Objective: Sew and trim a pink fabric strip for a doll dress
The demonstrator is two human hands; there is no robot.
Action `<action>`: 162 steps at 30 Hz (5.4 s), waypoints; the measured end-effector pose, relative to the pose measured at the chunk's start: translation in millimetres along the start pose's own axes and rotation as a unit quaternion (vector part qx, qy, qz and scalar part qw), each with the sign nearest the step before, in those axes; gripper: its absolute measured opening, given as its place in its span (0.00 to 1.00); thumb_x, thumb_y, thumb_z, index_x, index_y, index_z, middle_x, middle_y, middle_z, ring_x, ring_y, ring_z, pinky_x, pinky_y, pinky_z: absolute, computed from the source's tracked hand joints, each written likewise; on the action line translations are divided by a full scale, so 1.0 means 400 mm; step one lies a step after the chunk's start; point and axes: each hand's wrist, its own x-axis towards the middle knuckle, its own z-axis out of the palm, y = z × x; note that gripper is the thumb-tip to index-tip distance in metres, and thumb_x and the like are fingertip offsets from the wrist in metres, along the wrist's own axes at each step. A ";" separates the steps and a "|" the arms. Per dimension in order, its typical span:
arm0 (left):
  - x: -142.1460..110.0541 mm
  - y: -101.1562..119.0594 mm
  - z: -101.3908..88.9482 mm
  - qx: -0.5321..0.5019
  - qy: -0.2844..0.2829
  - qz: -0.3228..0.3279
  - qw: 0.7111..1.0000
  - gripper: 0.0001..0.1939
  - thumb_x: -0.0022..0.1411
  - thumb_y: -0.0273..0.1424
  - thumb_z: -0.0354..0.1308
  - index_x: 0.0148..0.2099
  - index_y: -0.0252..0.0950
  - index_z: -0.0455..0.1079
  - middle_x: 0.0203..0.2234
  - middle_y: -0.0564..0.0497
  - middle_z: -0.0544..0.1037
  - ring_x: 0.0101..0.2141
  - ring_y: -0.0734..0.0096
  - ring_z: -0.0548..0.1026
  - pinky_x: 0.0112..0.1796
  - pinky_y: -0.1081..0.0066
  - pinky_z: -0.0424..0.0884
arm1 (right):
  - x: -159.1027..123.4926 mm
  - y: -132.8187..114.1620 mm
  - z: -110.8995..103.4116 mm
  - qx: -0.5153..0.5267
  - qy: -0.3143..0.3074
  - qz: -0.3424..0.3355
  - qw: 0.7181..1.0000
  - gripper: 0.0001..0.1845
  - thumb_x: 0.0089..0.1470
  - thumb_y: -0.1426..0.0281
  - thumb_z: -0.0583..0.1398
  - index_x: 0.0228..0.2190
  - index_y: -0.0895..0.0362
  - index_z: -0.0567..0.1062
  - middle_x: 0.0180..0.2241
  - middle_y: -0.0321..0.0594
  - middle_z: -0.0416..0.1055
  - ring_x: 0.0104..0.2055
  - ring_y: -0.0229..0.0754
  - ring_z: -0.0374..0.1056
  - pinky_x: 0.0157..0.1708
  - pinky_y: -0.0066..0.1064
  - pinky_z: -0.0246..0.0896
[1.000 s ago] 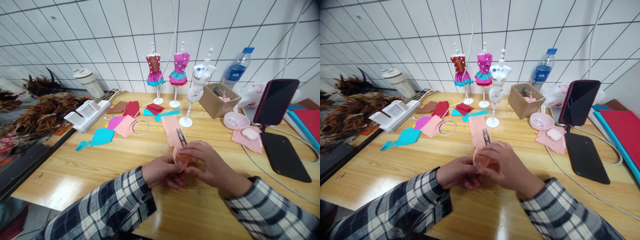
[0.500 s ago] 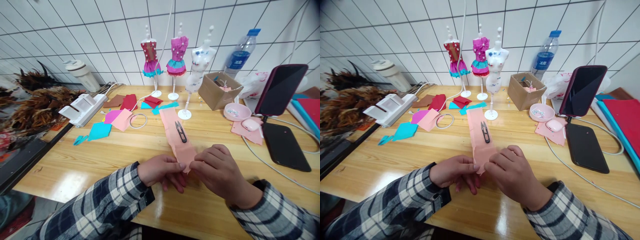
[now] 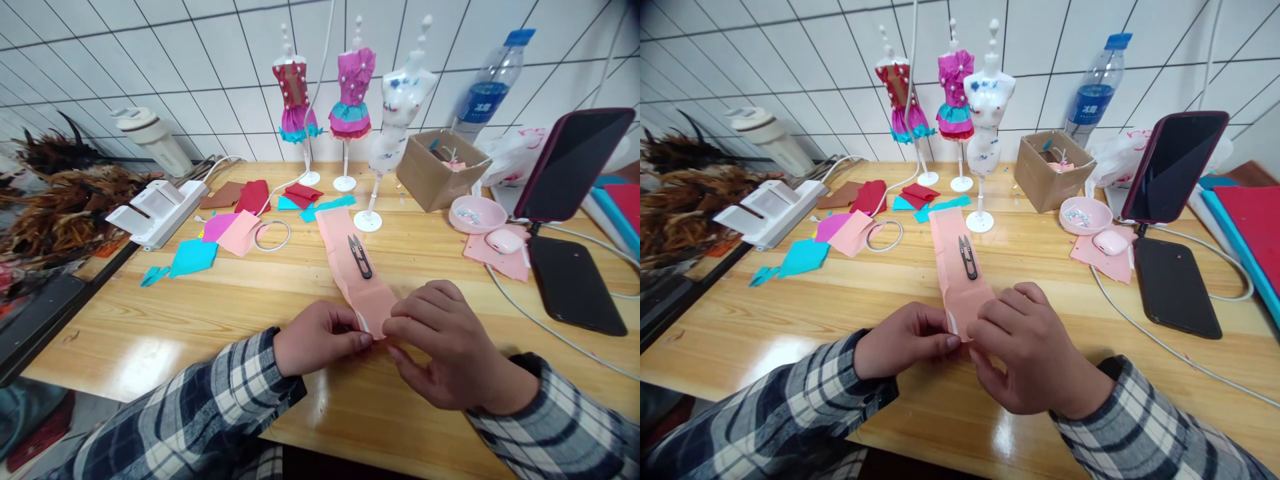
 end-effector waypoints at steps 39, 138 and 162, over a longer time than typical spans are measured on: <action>-0.005 -0.010 0.020 0.413 0.075 0.179 0.890 0.12 0.64 0.27 0.50 0.40 0.34 0.77 0.30 0.50 0.80 0.31 0.70 0.75 0.33 0.73 0.64 | -0.014 -0.031 0.031 -0.030 -0.023 0.127 0.991 0.09 0.60 0.68 0.58 0.37 0.51 0.79 0.33 0.35 0.77 0.32 0.38 0.72 0.30 0.30 0.60; 0.025 -0.031 0.011 0.353 0.142 0.202 0.902 0.11 0.58 0.27 0.50 0.24 0.33 0.68 0.18 0.56 0.67 0.22 0.78 0.63 0.26 0.77 0.58 | -0.007 -0.027 0.059 0.149 0.007 0.229 0.962 0.07 0.55 0.70 0.61 0.34 0.52 0.80 0.30 0.36 0.74 0.26 0.35 0.65 0.26 0.27 0.59; 0.013 -0.022 0.013 0.409 0.134 0.199 0.880 0.12 0.59 0.28 0.52 0.24 0.33 0.69 0.17 0.57 0.67 0.21 0.79 0.63 0.25 0.76 0.57 | 0.015 -0.027 0.055 0.212 -0.034 0.307 0.927 0.03 0.50 0.71 0.62 0.27 0.55 0.77 0.23 0.33 0.72 0.22 0.34 0.63 0.23 0.27 0.57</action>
